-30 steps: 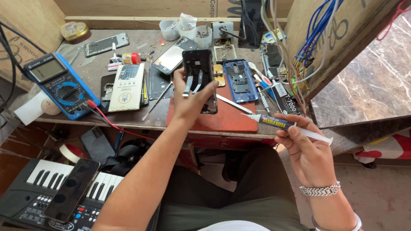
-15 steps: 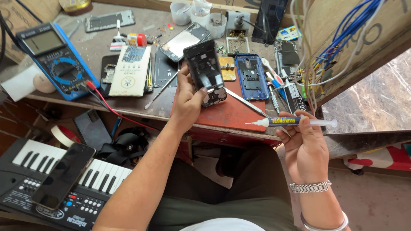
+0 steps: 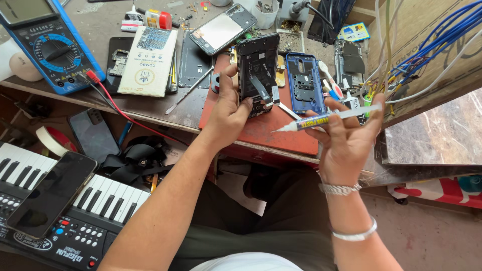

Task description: The person works on a disassembled smartphone at a cluttered repair bench. They apply adhesive from a syringe to the phone midframe, then use a soldering iron to solder a flex cable connector on the phone's board while holding the device steady with the other hand.

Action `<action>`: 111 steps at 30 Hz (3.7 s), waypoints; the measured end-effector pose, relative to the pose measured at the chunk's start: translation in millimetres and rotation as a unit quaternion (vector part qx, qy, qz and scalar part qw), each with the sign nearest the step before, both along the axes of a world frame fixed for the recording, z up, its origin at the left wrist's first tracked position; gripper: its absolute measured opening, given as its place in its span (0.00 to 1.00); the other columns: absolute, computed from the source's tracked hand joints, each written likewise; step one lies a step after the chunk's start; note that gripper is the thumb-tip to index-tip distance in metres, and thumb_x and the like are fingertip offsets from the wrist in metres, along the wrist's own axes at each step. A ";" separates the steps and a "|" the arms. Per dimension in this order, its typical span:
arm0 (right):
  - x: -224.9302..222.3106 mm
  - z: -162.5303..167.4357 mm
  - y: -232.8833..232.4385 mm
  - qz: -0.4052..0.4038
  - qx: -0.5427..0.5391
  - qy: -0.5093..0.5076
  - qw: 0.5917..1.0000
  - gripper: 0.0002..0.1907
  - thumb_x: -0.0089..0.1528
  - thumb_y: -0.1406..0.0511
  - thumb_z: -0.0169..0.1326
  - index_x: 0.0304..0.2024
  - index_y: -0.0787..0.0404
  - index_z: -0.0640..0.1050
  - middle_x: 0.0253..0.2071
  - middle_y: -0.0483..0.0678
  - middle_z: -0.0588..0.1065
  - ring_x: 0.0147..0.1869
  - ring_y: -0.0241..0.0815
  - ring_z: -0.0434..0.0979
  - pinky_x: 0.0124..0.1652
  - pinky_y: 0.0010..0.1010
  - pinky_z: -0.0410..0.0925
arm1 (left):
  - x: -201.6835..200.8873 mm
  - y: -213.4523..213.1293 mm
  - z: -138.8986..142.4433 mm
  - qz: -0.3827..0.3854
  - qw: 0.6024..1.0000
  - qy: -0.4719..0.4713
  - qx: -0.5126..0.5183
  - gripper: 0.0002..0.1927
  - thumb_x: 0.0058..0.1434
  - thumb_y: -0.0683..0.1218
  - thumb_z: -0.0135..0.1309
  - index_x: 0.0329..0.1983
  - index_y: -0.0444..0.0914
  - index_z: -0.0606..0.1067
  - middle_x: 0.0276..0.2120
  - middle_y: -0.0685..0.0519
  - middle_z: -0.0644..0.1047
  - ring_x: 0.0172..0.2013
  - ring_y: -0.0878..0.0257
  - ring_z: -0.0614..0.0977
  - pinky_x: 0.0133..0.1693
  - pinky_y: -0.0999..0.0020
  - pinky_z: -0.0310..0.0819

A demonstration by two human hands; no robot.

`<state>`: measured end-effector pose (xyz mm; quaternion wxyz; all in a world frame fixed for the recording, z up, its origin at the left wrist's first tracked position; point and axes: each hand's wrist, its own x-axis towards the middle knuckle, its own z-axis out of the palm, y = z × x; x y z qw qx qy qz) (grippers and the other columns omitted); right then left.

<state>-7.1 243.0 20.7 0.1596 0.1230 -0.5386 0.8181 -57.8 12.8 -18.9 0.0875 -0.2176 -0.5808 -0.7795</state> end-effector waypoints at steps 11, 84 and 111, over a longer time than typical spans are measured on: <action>-28.0 -13.3 -26.8 -0.038 -0.011 0.067 0.997 0.46 0.76 0.69 0.56 0.80 0.44 0.38 0.59 0.60 0.74 0.51 0.51 0.84 0.44 0.38 0.81 | 0.0 0.8 -11.7 0.041 0.994 0.084 -0.060 0.43 0.64 0.23 0.39 0.79 0.40 0.46 0.68 0.47 0.62 0.68 0.61 0.67 0.69 0.67 0.60; -30.7 -30.5 -39.4 -0.050 -0.016 0.126 0.991 0.41 0.78 0.68 0.59 0.77 0.43 0.44 0.51 0.55 0.75 0.48 0.39 0.77 0.51 0.45 0.81 | 8.4 0.1 -18.5 0.047 0.995 0.061 -0.057 0.42 0.64 0.26 0.40 0.80 0.42 0.50 0.67 0.49 0.68 0.65 0.63 0.73 0.63 0.72 0.68; -31.2 -26.5 -39.1 -0.041 -0.030 0.125 0.991 0.41 0.77 0.71 0.58 0.76 0.43 0.44 0.52 0.56 0.77 0.51 0.43 0.80 0.52 0.46 0.80 | 7.9 0.5 -14.7 0.028 0.998 0.042 -0.042 0.42 0.64 0.26 0.39 0.80 0.41 0.51 0.67 0.48 0.69 0.64 0.63 0.73 0.64 0.72 0.67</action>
